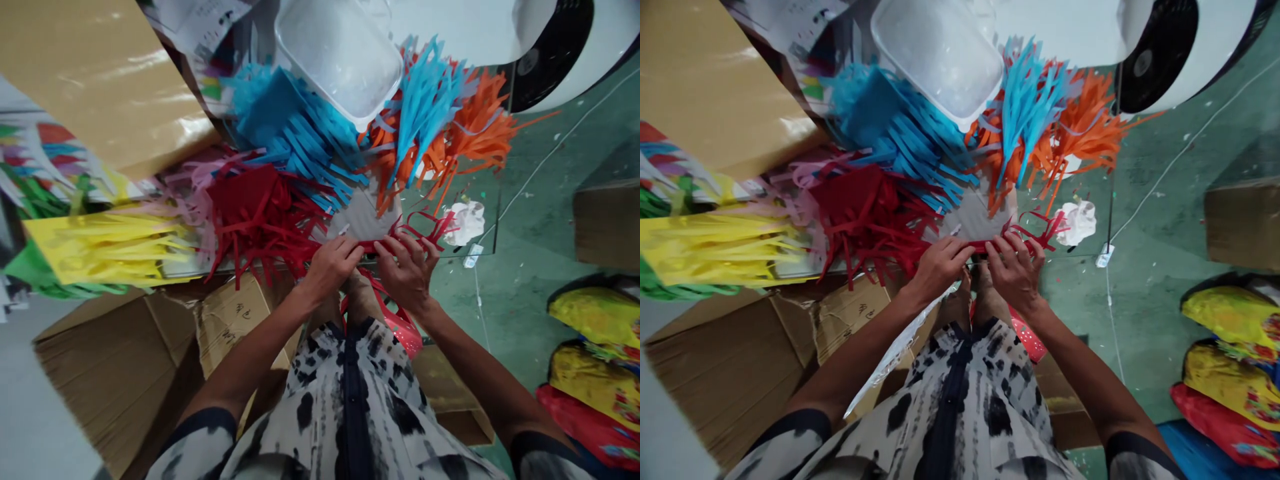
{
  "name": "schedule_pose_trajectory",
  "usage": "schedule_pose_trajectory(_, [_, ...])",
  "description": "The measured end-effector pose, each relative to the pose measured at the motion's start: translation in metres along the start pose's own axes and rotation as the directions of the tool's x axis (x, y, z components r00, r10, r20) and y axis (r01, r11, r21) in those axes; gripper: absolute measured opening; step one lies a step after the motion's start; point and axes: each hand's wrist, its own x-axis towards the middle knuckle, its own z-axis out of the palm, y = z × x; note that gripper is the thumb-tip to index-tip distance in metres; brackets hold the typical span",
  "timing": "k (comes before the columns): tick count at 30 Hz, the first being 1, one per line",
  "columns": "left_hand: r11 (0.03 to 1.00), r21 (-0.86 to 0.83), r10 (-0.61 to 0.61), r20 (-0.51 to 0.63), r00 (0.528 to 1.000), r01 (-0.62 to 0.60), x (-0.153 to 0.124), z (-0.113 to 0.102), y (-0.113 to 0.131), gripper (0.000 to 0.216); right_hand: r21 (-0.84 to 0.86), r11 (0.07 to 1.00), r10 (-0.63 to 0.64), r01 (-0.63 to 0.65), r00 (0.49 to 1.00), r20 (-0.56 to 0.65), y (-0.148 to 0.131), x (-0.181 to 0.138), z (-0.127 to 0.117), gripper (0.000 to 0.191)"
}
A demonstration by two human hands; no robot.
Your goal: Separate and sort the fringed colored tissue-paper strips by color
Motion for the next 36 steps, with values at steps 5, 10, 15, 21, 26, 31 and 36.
schedule_pose_trajectory(5, [0.997, -0.061, -0.050, -0.050, 0.997, 0.047, -0.005, -0.001, 0.000, 0.017, 0.031, 0.998, -0.056, 0.055, 0.998, 0.036, 0.003, 0.007, 0.009, 0.022])
schedule_pose_trajectory(10, [0.989, -0.095, -0.123, -0.070, 0.990, 0.116, -0.008, -0.001, -0.005, 0.016, 0.019, 0.999, 0.040, -0.041, 0.996, 0.077, 0.010, 0.015, 0.012, 0.013])
schedule_pose_trajectory(15, [0.951, -0.093, -0.300, -0.063, 0.952, 0.294, -0.012, -0.012, -0.010, 0.017, -0.027, 0.996, 0.087, -0.084, 0.983, 0.162, 0.013, 0.026, 0.005, 0.023])
schedule_pose_trajectory(21, [0.906, -0.074, -0.422, -0.086, 0.902, 0.417, -0.005, -0.013, -0.003, 0.015, -0.066, 0.995, 0.089, -0.076, 0.969, 0.232, 0.010, 0.040, -0.004, 0.022])
schedule_pose_trajectory(26, [0.904, 0.005, -0.425, -0.107, 0.899, 0.428, 0.001, -0.012, 0.002, 0.012, -0.105, 0.989, 0.108, -0.101, 0.993, 0.057, 0.006, 0.034, 0.002, 0.016])
schedule_pose_trajectory(31, [0.965, -0.031, -0.264, -0.115, 0.958, 0.262, 0.000, -0.006, 0.009, 0.018, -0.001, 0.996, -0.085, 0.085, 0.996, 0.011, -0.001, 0.010, 0.010, 0.027])
schedule_pose_trajectory(36, [0.994, -0.045, -0.105, -0.098, 0.990, 0.101, -0.017, -0.003, -0.004, 0.026, 0.023, 0.998, -0.067, 0.065, 0.996, 0.053, -0.001, -0.001, 0.011, 0.042])
